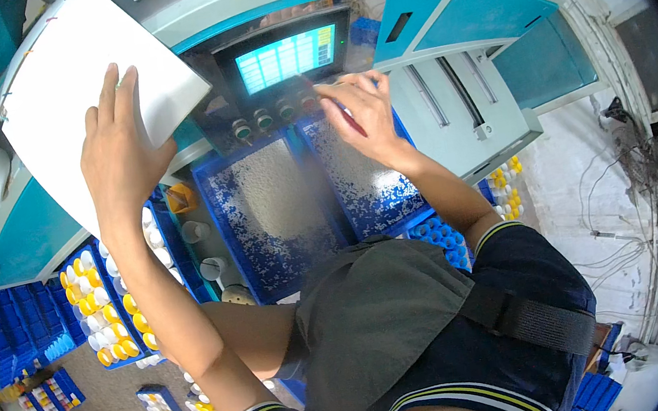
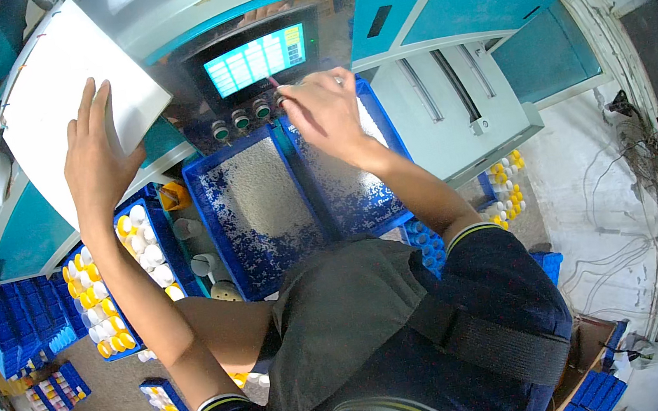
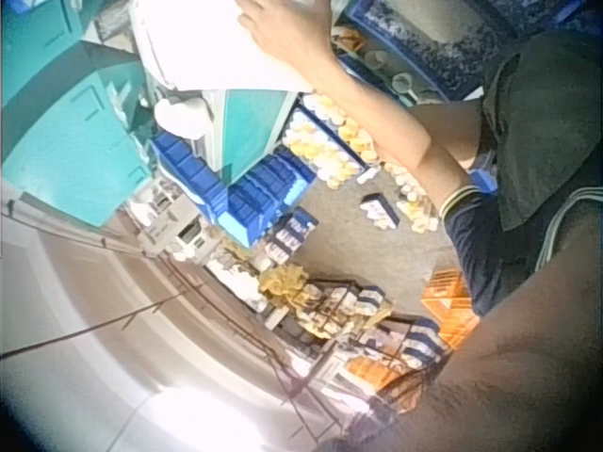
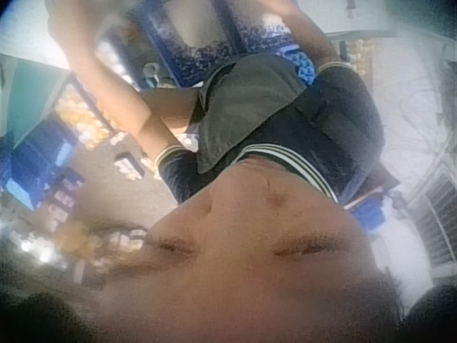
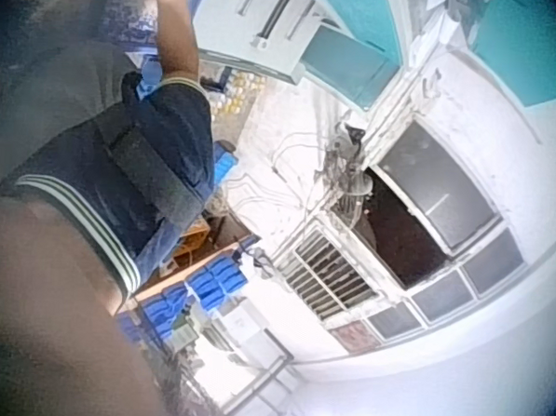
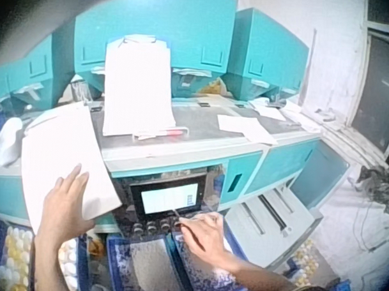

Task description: The person sits on the floor and operates a machine's touchscreen using a stylus. They repeatedly reference a notepad and sticky note, writing notes and then interacting with the machine's interface.

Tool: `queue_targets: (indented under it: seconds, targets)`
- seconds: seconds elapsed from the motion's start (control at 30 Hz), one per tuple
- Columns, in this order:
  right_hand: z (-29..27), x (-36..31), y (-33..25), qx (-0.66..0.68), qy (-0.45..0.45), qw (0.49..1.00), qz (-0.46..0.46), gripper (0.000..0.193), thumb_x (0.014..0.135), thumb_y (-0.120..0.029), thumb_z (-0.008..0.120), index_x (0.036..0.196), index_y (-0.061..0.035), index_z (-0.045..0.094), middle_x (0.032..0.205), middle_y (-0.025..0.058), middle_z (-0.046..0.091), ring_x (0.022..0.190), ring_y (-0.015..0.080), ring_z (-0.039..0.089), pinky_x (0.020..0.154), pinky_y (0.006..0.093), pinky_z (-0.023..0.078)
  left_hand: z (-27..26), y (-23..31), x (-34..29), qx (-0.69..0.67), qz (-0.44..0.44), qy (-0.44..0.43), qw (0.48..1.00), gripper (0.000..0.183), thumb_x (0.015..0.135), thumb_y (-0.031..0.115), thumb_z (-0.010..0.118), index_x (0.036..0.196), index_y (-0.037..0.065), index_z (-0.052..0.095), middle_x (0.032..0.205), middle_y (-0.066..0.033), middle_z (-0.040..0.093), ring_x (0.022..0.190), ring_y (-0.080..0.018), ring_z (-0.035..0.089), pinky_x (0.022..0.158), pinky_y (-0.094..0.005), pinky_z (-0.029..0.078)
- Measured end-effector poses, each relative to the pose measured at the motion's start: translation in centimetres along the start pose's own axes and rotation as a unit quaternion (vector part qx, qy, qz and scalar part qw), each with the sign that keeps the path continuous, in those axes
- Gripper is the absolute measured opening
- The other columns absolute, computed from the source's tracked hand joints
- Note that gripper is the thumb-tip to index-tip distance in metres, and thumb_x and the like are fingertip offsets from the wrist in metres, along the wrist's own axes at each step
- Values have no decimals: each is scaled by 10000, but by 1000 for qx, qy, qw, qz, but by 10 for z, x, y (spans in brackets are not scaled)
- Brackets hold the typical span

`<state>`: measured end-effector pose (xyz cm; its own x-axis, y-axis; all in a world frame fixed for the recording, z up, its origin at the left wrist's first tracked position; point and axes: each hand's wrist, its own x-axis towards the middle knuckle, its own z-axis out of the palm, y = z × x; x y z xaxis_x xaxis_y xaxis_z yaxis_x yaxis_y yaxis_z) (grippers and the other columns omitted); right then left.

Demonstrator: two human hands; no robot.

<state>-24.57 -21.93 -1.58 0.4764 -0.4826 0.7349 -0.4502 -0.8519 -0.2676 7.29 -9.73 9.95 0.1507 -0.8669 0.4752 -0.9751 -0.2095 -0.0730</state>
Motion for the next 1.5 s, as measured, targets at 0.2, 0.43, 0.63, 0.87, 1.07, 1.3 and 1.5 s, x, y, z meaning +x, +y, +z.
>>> queue_targets:
  seconds: [0.2,0.43,0.63,0.87,1.07,1.3,1.5]
  targets:
    - [-10,-9,15,-39,11,999,36,190,938,-95,762,1122,-86,809,967,38,796,990,203,684,1016,430,353,0,3,1,6,-1,-7,1000,977,606,119,927,1521,135,586,1642,-85,523,1218,-294,663,1022,-379,616]
    - [-10,-7,12,-30,9,999,36,223,897,-76,767,1115,-103,805,975,56,794,992,214,700,1019,454,365,-6,4,0,-33,8,-7,999,997,601,65,916,1528,94,552,1658,-112,494,1242,-380,638,1087,-430,567]
    - [-10,-7,12,-37,10,999,30,201,912,-98,770,1110,-88,803,938,60,782,979,210,700,1001,445,375,-9,8,1,-25,-14,-17,999,1006,546,81,932,1495,105,600,1619,-97,549,1226,-328,649,1074,-398,583]
    - [-11,-7,11,-40,13,999,23,212,913,-99,771,1123,-80,800,933,60,782,978,208,696,997,444,377,-10,9,1,-28,-21,-18,999,1003,548,93,938,1493,114,604,1621,-92,549,1222,-330,650,1068,-394,585]
    - [-12,-5,8,-29,7,999,19,219,928,-79,758,1144,-61,794,989,66,794,996,221,690,1005,437,366,-10,8,0,-23,-18,-19,999,990,573,95,930,1504,118,596,1627,-90,543,1253,-338,644,1084,-407,580]
    - [-3,-4,9,-2,22,1000,-4,246,892,-97,787,1137,-84,801,974,51,787,989,214,690,1004,444,356,-3,5,2,-22,-12,-10,1000,956,612,92,911,1510,141,587,1636,-73,533,1259,-313,650,1091,-416,585]
    - [-2,-3,5,-2,1,1000,1,215,943,-112,771,1154,-91,805,968,37,799,1003,196,689,999,424,356,-2,4,3,-4,-14,-18,1000,977,595,128,936,1514,126,604,1647,-59,525,1197,-291,662,1024,-383,618]
